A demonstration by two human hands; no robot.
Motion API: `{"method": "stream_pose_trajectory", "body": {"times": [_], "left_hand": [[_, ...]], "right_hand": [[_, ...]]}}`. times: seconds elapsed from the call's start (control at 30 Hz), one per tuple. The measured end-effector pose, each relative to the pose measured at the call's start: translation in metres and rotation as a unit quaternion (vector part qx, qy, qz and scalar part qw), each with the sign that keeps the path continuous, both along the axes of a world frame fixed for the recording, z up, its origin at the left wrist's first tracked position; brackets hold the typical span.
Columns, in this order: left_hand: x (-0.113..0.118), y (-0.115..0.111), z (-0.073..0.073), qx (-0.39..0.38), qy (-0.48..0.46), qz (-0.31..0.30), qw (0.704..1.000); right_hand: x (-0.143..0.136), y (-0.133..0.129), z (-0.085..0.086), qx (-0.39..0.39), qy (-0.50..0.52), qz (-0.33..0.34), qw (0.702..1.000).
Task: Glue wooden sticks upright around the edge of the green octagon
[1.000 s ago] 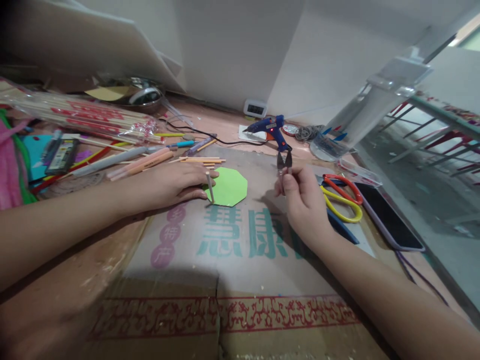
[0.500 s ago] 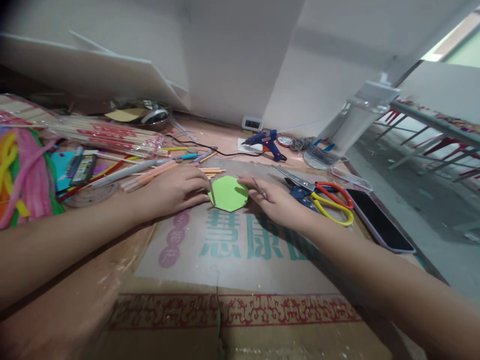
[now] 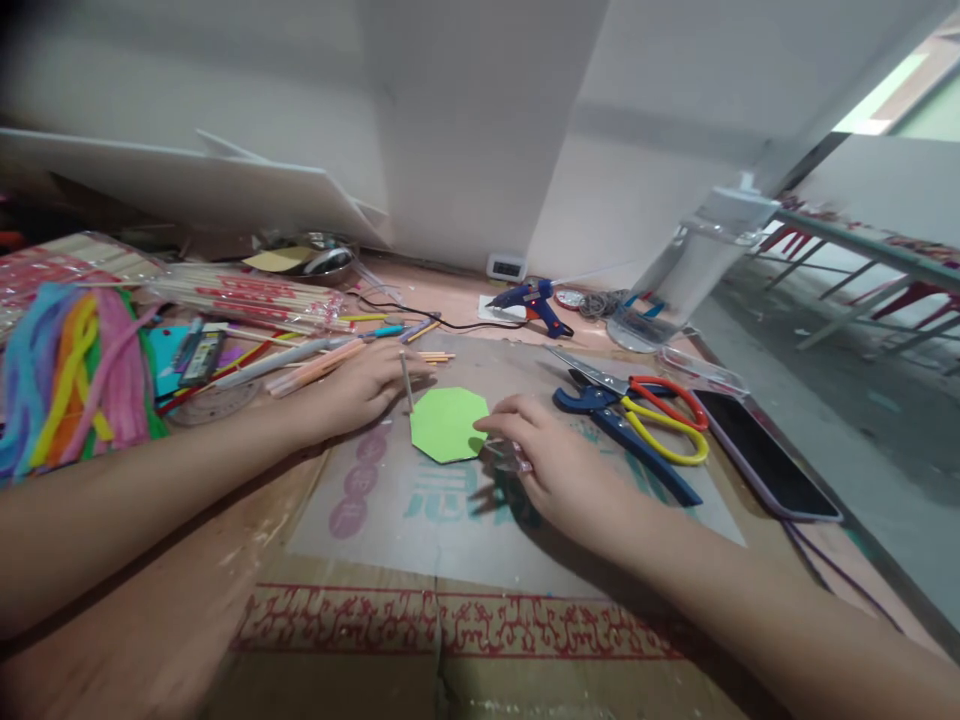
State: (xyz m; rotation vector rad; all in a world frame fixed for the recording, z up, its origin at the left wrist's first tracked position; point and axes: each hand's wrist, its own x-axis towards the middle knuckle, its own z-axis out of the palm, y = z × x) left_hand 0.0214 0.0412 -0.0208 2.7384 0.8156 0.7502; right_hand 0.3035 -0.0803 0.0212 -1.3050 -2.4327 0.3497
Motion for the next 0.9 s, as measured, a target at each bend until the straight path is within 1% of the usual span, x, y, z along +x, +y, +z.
{"method": "stream_pose_trajectory", "body": {"times": [0.07, 0.13, 0.23, 0.33, 0.47, 0.57, 0.67, 0.77, 0.83, 0.9], "left_hand": [[-0.002, -0.001, 0.001, -0.011, -0.030, 0.043, 0.999], [-0.004, -0.002, 0.002, -0.010, -0.049, 0.072, 0.996], [-0.006, -0.002, 0.003, -0.004, -0.060, 0.094, 0.994], [-0.005, -0.001, 0.004, -0.006, -0.062, 0.103, 0.993], [-0.004, -0.001, 0.007, -0.018, -0.062, 0.107, 0.992], [-0.005, 0.000, 0.008, -0.026, -0.070, 0.125, 0.989], [-0.007, 0.003, 0.006, -0.030, -0.081, 0.149, 0.985], [-0.008, 0.007, 0.004, -0.032, -0.081, 0.164, 0.983], [-0.007, 0.009, 0.005, -0.030, -0.074, 0.173, 0.982], [-0.008, 0.008, 0.009, -0.025, -0.060, 0.185, 0.981]], "right_hand": [[0.005, 0.009, 0.001, 0.020, -0.030, 0.008, 0.999], [0.011, 0.024, 0.001, 0.027, -0.052, 0.041, 0.997], [0.014, 0.048, -0.001, -0.006, -0.065, 0.109, 0.992], [0.009, 0.059, -0.002, -0.028, -0.098, 0.131, 0.986], [-0.006, 0.054, -0.009, 0.008, -0.127, 0.098, 0.987], [-0.017, 0.042, -0.013, 0.054, -0.159, 0.033, 0.985], [-0.031, 0.032, -0.013, 0.096, -0.225, -0.027, 0.969], [-0.046, 0.025, -0.009, 0.090, -0.276, -0.049, 0.956], [-0.054, 0.022, -0.007, 0.073, -0.280, -0.051, 0.956], [-0.057, 0.020, -0.005, 0.057, -0.260, -0.035, 0.963]]}}
